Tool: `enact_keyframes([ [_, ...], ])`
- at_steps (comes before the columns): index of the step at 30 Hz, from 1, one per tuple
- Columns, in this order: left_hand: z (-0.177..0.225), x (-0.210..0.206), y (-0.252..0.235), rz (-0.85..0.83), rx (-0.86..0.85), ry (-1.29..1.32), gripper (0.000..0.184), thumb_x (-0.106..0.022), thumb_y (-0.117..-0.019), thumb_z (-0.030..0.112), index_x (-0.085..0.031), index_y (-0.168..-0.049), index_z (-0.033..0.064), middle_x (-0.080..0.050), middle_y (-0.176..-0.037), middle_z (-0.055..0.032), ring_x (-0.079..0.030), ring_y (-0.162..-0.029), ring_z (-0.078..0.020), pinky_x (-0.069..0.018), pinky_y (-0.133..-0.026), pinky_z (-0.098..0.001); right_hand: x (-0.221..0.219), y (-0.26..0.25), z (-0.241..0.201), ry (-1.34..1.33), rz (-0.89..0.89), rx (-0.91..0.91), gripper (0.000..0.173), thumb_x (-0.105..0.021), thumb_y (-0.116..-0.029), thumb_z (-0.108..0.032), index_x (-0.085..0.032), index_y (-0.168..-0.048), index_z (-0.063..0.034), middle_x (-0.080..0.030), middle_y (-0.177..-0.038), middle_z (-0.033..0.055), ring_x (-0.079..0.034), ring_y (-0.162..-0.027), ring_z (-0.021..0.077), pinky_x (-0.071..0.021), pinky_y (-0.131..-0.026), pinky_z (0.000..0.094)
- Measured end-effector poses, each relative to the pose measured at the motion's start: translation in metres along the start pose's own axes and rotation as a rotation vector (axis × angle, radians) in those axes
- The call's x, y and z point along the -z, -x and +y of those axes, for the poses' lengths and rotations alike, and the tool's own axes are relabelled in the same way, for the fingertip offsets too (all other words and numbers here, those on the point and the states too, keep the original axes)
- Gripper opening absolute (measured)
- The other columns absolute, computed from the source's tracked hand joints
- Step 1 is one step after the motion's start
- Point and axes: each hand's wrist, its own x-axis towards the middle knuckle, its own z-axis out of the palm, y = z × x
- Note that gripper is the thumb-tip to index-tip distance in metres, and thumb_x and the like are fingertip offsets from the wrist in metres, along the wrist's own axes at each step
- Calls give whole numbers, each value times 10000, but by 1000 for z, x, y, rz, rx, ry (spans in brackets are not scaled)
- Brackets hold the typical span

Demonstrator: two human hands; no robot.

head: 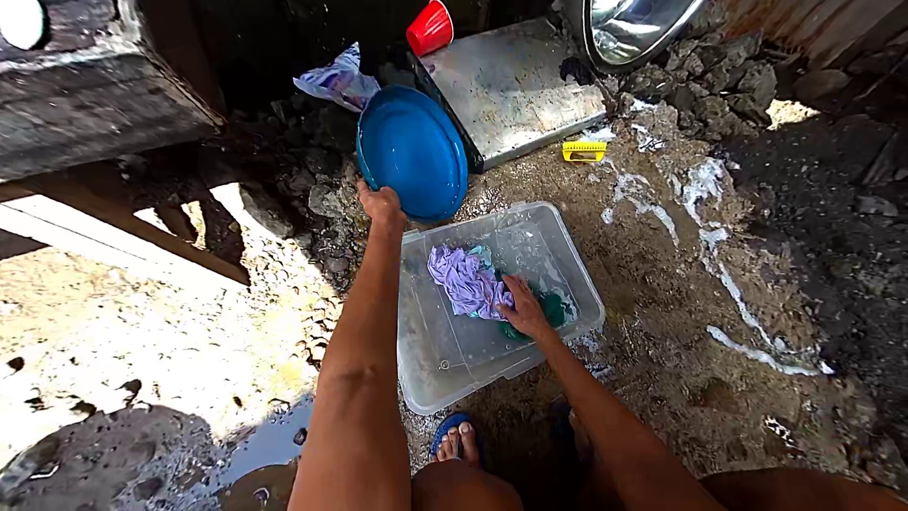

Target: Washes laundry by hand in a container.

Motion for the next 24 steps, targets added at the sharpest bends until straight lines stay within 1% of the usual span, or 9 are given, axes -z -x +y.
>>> enact_keyframes([
  [4,-22,6,-11,-54,186,-108,732,-634,-1003,156,-208,-1590,56,-426,-1517,-263,-511,-1338,-389,-526,-986,-590,23,12,-7,122,-46,-177,440,-691,-962,-240,-644,-1319,12,-600,-1356,266,-546,-1311,414,-417,-1135,534],
  [7,-8,17,-3,-107,179,-352,617,-669,-993,279,-424,-1471,-25,-506,-1452,-251,-529,-1319,-359,-493,-1027,-554,52,6,3,48,-156,-229,332,-680,-987,-232,-696,-1155,54,-694,-1124,261,-654,-1105,397,-480,-1026,574],
  [9,13,26,6,-141,57,-509,491,-623,-1015,301,-555,-1345,-57,-554,-1375,-275,-548,-1270,-379,-462,-1025,-571,70,4,5,-106,-70,-237,246,-694,-980,-186,-714,-1055,47,-708,-1000,216,-675,-947,328,-529,-909,527],
  [11,32,32,22,-228,-87,-494,368,-525,-1055,243,-600,-1314,-8,-648,-1256,-202,-648,-1107,-277,-532,-925,-463,86,3,6,-250,68,-264,194,-672,-1001,-166,-694,-1046,22,-702,-951,166,-672,-827,249,-569,-772,449],
  [13,46,29,56,-419,-178,-433,314,-451,-1097,202,-565,-1316,8,-696,-1150,-131,-697,-958,-170,-567,-824,-346,91,0,22,-207,201,-272,222,-663,-1006,-172,-695,-1107,23,-709,-1017,209,-682,-923,333,-543,-856,548],
  [16,30,6,99,-826,-300,-635,308,-478,-1077,123,-586,-1307,-50,-680,-1198,-211,-706,-1025,-277,-574,-930,-451,73,-4,38,-55,38,-274,609,-686,-989,-363,-513,-1466,-26,-585,-1389,282,-568,-1282,457,-438,-1077,655],
  [18,-10,-16,122,-1025,-438,-906,313,-556,-1049,137,-635,-1312,-14,-664,-1275,-234,-657,-1175,-359,-497,-1037,-551,43,-5,18,9,-100,-231,731,-728,-947,-384,-443,-1540,-65,-451,-1518,302,-459,-1376,499,-375,-1110,689],
  [21,-68,-23,138,-1217,-546,-1441,605,-739,-942,317,-536,-1502,208,-357,-1629,-180,-277,-1496,-476,-284,-1085,-758,2,4,-25,-56,-267,-144,696,-740,-939,-295,-450,-1511,-25,-499,-1472,299,-507,-1354,445,-413,-1122,612],
  [24,-91,-7,134,-1133,-604,-1658,681,-826,-856,343,-563,-1478,255,-396,-1598,-185,-321,-1435,-523,-338,-1011,-764,-11,24,-50,-102,-388,-60,660,-735,-942,-343,-507,-1439,27,-608,-1347,284,-579,-1286,405,-430,-1118,564],
])
